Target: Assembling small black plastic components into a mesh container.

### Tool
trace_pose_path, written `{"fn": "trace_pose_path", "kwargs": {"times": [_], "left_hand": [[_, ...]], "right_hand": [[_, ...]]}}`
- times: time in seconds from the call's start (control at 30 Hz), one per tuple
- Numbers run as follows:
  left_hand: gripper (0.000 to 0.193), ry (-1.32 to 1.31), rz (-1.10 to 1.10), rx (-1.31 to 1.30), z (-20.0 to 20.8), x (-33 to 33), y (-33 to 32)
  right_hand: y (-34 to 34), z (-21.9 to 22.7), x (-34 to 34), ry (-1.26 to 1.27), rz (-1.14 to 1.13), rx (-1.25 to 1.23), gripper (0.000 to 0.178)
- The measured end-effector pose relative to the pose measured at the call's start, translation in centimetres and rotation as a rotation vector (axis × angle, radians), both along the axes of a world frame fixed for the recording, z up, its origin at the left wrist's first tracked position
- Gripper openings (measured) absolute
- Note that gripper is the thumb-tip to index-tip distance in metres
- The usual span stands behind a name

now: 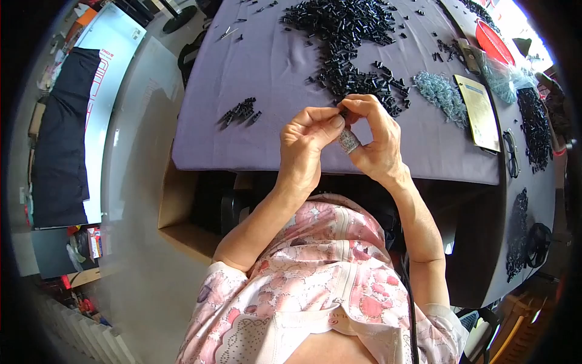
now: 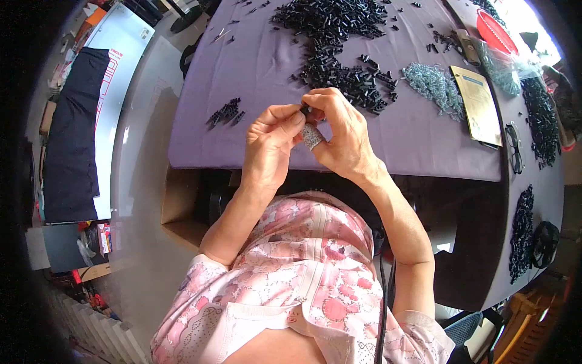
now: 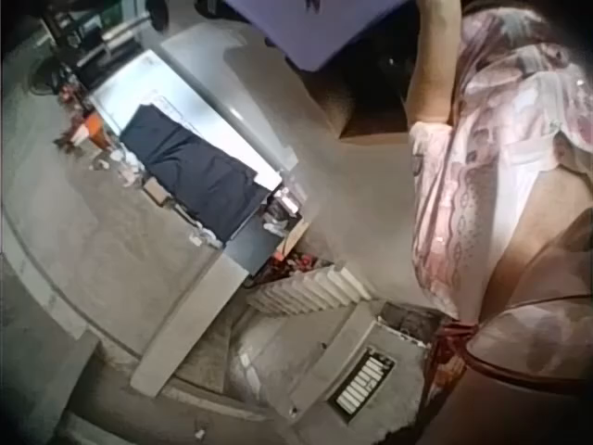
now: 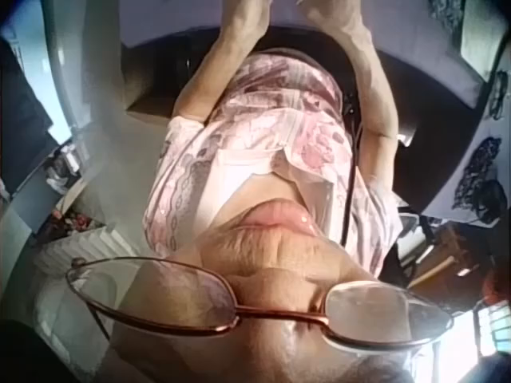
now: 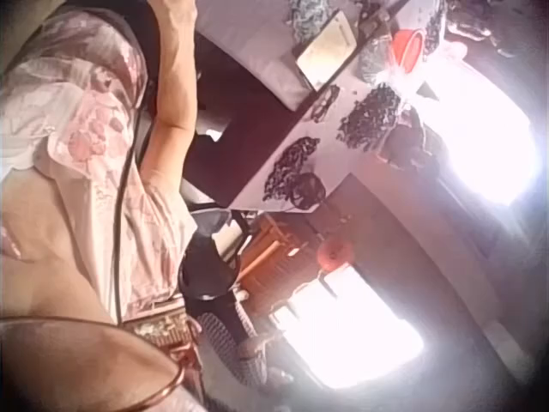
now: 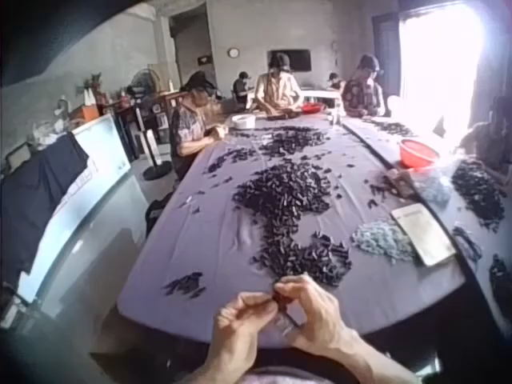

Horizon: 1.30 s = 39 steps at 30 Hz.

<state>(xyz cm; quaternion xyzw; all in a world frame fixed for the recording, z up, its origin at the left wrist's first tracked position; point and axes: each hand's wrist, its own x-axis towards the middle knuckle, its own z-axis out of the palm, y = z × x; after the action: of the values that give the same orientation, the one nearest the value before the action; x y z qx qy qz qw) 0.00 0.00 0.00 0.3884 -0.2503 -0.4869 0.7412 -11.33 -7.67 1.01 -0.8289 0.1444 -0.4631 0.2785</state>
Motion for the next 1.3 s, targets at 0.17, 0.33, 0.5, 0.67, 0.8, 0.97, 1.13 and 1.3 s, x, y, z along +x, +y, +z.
{"fn": "trace_pose_path", "kwargs": {"times": [0.17,0.33,0.5,0.67,0.8,0.97,1.13,1.3], "left_hand": [[0.012,-0.024,-0.060,0.063,0.7,0.2,-0.1],[0.011,-0.038,-0.020,0.033,-0.1,0.2,-0.5],[0.010,-0.026,-0.027,0.024,-0.1,0.0,-0.5],[0.015,-0.086,-0.112,0.173,0.9,0.9,-0.2],[0.021,-0.179,-0.278,0.238,1.3,1.9,0.0],[0.023,-0.161,-0.293,0.219,1.8,1.6,0.2],[0.023,-0.160,-0.271,0.195,1.1,1.5,0.1],[0.024,-0.183,-0.225,0.155,0.6,1.2,0.0]], "right_hand": [[0.2,-0.1,0.3,-0.002,-0.015,-0.122,0.044],[0.2,-0.2,0.4,0.021,0.004,-0.074,0.046],[0.4,-0.6,0.6,0.023,-0.055,0.053,0.046],[-0.4,-0.9,0.4,0.002,0.006,0.069,0.043],[-0.6,-0.8,0.2,0.024,0.040,0.126,0.039],[-0.7,-0.6,0.1,0.009,0.048,0.145,0.037],[-0.7,-0.4,0.0,0.000,0.048,0.107,0.037],[-0.7,-0.6,-0.1,0.015,0.028,0.005,0.036]]}}
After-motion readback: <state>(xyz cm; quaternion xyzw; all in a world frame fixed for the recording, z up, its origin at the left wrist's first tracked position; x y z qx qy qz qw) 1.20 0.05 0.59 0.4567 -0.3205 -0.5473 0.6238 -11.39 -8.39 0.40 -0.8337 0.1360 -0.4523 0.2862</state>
